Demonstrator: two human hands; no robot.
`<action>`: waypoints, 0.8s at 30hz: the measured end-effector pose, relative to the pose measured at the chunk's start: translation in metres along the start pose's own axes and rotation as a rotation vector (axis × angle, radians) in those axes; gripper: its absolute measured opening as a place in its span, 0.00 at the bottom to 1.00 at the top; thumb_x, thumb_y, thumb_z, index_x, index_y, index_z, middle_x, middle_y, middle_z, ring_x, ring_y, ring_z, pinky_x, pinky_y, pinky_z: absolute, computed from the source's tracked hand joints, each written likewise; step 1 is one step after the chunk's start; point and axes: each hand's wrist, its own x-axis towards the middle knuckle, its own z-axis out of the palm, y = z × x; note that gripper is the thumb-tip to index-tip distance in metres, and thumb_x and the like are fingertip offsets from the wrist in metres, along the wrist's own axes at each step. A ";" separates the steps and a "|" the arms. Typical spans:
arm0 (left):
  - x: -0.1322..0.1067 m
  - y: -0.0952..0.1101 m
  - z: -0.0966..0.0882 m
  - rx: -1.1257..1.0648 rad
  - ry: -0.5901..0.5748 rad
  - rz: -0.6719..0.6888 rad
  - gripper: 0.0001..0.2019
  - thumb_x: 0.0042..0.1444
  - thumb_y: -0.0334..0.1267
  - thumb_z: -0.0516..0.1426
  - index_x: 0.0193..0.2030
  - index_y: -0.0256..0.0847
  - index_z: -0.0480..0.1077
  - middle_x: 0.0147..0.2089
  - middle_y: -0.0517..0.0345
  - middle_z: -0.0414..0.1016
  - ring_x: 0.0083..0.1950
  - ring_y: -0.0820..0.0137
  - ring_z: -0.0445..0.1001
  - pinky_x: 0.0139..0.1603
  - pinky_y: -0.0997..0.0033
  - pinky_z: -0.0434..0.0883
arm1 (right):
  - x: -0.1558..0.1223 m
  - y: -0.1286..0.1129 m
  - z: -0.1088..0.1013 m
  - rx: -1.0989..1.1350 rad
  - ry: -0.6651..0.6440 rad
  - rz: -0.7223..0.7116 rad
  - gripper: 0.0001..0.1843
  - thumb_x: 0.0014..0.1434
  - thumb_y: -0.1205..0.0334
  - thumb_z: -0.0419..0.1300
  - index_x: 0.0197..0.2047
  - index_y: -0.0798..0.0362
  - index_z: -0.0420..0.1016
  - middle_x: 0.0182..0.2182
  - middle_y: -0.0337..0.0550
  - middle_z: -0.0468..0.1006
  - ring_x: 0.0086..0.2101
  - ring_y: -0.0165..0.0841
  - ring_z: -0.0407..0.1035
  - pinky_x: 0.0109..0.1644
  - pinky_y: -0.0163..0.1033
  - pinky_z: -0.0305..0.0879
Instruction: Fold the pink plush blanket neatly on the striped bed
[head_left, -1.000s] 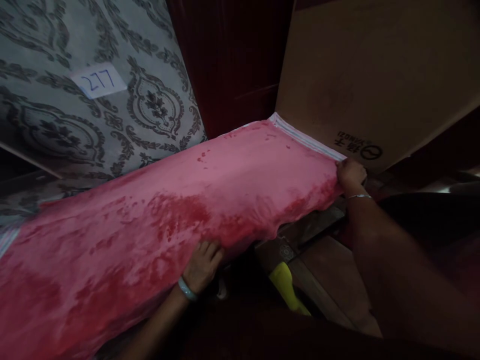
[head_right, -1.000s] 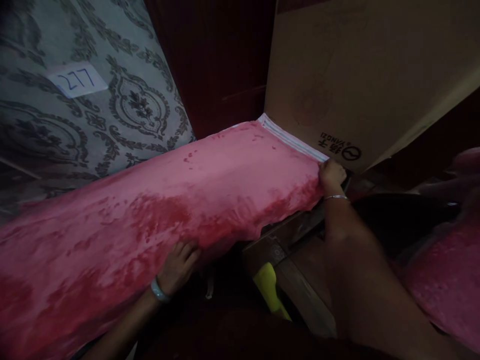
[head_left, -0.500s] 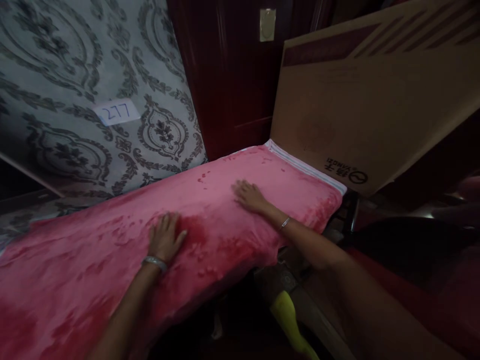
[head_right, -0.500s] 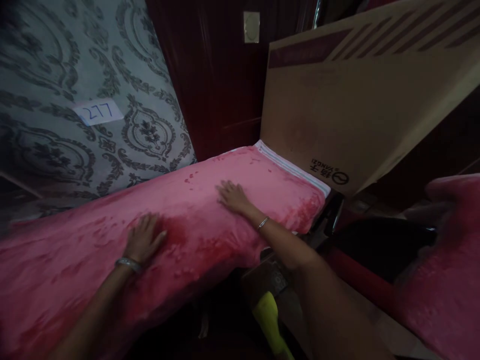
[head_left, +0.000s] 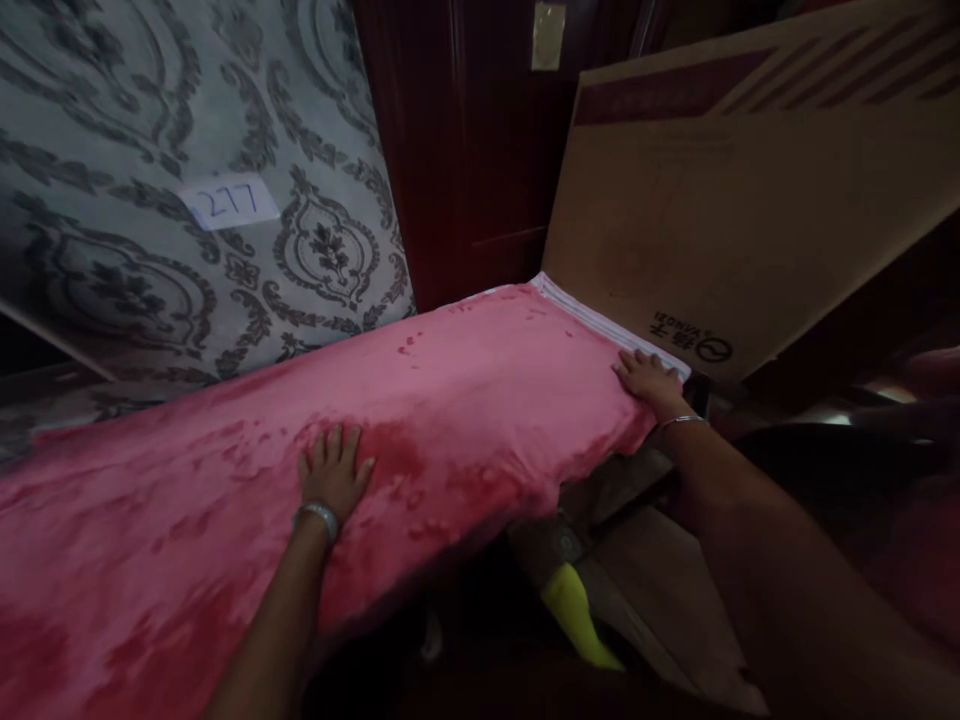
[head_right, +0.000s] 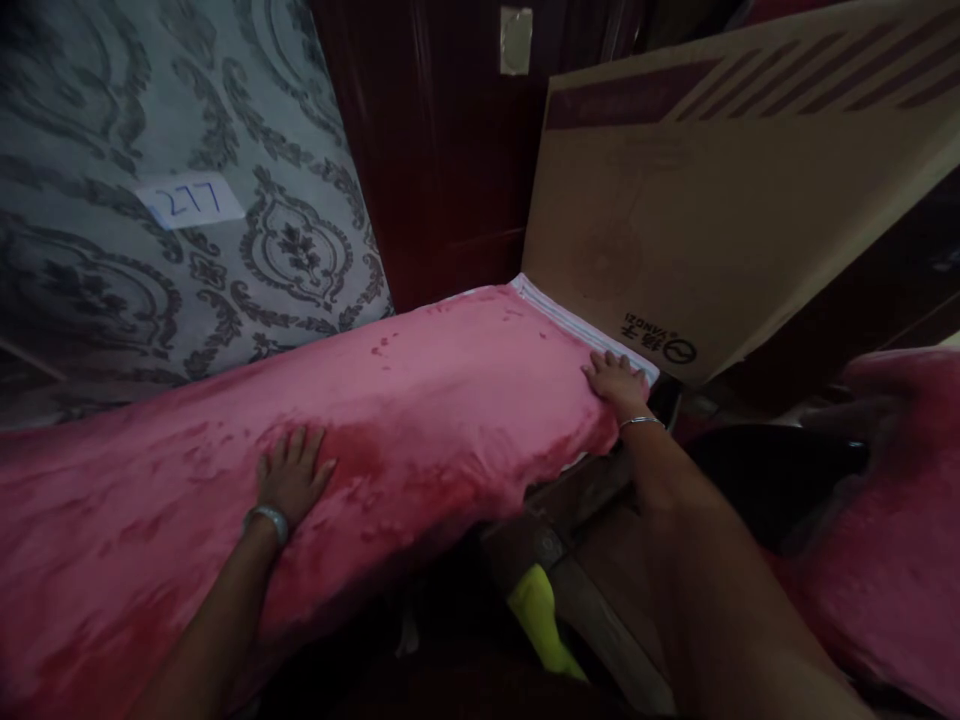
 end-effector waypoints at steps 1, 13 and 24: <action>0.000 0.002 -0.001 -0.016 -0.003 -0.006 0.31 0.68 0.47 0.47 0.75 0.38 0.57 0.77 0.38 0.52 0.77 0.43 0.49 0.71 0.31 0.52 | -0.007 -0.002 -0.001 -0.007 0.028 -0.022 0.32 0.72 0.46 0.39 0.72 0.47 0.60 0.72 0.55 0.56 0.70 0.56 0.48 0.64 0.73 0.54; -0.031 0.081 -0.036 -0.167 -0.110 0.521 0.35 0.68 0.51 0.49 0.78 0.39 0.49 0.79 0.42 0.48 0.80 0.51 0.43 0.76 0.38 0.44 | -0.057 -0.048 0.023 -0.049 -0.009 -0.241 0.34 0.73 0.42 0.36 0.76 0.45 0.53 0.75 0.50 0.50 0.70 0.55 0.45 0.67 0.69 0.52; -0.061 0.169 -0.008 -0.143 -0.178 1.024 0.25 0.63 0.31 0.56 0.66 0.53 0.69 0.78 0.54 0.54 0.79 0.49 0.45 0.73 0.34 0.49 | -0.060 -0.051 0.015 -0.015 -0.016 -0.231 0.35 0.73 0.42 0.35 0.76 0.45 0.53 0.75 0.48 0.49 0.71 0.54 0.45 0.68 0.67 0.50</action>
